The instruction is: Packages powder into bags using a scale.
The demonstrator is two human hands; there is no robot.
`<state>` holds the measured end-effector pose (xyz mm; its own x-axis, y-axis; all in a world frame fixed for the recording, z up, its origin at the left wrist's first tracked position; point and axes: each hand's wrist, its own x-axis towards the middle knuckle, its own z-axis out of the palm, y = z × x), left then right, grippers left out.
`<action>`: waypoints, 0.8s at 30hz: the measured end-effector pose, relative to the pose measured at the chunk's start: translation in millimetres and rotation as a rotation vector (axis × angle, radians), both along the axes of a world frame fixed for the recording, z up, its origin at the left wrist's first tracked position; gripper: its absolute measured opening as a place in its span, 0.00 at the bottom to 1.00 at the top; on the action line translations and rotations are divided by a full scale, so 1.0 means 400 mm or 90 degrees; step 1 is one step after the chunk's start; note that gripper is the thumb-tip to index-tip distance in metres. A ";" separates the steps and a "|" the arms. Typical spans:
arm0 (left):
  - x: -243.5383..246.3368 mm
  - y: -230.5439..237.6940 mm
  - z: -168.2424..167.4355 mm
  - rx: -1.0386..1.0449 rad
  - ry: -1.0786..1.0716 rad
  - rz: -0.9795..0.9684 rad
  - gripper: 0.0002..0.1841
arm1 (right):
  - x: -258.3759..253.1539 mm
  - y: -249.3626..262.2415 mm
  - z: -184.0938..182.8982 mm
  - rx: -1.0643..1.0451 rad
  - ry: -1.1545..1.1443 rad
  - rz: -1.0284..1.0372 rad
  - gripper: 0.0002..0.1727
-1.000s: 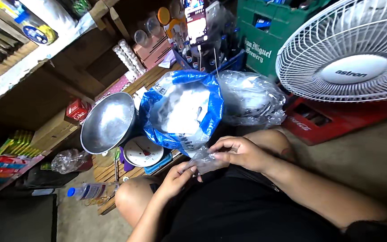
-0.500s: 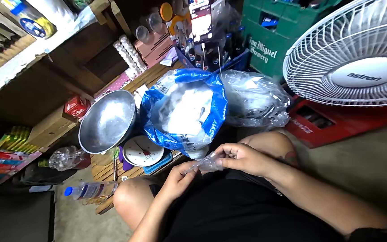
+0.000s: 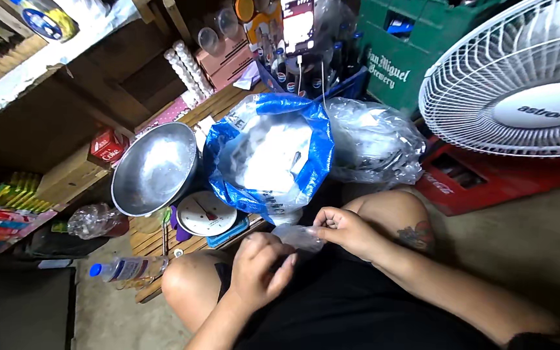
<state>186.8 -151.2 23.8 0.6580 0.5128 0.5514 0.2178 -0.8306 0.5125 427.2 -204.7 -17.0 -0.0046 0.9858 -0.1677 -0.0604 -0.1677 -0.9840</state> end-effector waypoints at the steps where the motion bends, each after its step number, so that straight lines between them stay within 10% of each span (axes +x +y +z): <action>1: 0.006 -0.008 -0.004 -0.034 0.005 -0.029 0.13 | -0.006 0.000 0.000 -0.003 -0.003 -0.004 0.10; 8: 0.052 -0.030 -0.034 -0.099 0.160 0.134 0.28 | -0.042 -0.011 -0.008 0.043 -0.045 -0.006 0.11; 24: 0.040 -0.012 -0.050 -0.148 0.133 0.162 0.12 | -0.070 -0.021 -0.026 0.165 -0.285 -0.032 0.09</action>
<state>202.7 -156.0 3.9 0.5798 0.7687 0.2699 0.5202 -0.6043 0.6035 399.1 -213.2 -27.5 0.0602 0.9923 0.1078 0.3741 0.0777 -0.9241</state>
